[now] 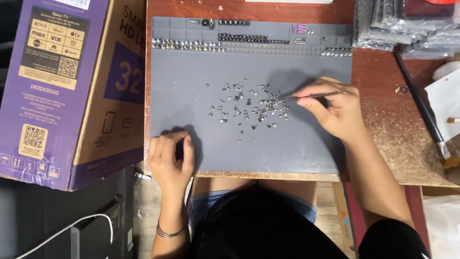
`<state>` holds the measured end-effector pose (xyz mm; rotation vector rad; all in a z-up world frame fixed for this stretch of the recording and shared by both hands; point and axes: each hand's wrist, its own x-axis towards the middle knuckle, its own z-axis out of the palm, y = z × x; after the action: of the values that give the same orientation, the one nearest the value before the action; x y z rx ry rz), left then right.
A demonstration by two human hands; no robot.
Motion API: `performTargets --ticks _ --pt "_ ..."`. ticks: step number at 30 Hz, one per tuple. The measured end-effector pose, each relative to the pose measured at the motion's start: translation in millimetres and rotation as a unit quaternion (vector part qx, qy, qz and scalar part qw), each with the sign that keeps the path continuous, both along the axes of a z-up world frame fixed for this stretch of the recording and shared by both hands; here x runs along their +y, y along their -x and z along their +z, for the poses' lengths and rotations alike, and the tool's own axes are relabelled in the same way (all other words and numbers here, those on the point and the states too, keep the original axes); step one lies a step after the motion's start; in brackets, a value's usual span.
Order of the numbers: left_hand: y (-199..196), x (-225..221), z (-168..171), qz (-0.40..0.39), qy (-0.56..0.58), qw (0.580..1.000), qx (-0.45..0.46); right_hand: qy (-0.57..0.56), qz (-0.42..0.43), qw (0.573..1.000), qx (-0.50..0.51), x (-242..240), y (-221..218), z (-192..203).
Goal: Sorting small electronic screws into an organized repair mat using tweezers.
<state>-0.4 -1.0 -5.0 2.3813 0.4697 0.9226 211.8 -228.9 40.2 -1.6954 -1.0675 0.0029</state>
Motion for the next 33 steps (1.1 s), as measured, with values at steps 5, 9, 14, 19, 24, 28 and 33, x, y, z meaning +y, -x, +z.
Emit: performTargets --ticks 5,9,14,19,24,28,33 --pt "0.4 0.1 -1.5 0.003 -0.001 1.000 0.005 0.004 -0.006 1.000 -0.003 -3.6 -5.5 -3.7" --pt "0.2 -0.8 0.1 0.008 -0.002 1.000 0.006 0.003 -0.004 1.000 -0.002 -4.7 -8.7 -5.8" --pt "0.1 -1.1 0.3 0.005 -0.001 1.000 0.006 -0.011 0.000 1.000 0.018 -5.4 -5.0 -3.9" --pt "-0.3 -0.6 -0.4 0.005 -0.001 1.000 0.007 -0.026 0.025 0.999 0.019 2.9 0.2 -2.3" --pt "-0.2 -0.6 -1.6 0.007 -0.001 1.000 0.002 -0.031 0.039 0.999 0.003 5.1 -0.5 -5.5" --pt "0.1 -0.2 -1.5 0.006 0.002 1.000 0.002 -0.029 0.040 0.999 -0.003 6.1 0.1 -5.7" --pt "-0.2 -0.7 2.1 0.004 0.006 1.000 0.001 -0.018 0.040 0.999 -0.016 6.3 -0.3 -2.6"
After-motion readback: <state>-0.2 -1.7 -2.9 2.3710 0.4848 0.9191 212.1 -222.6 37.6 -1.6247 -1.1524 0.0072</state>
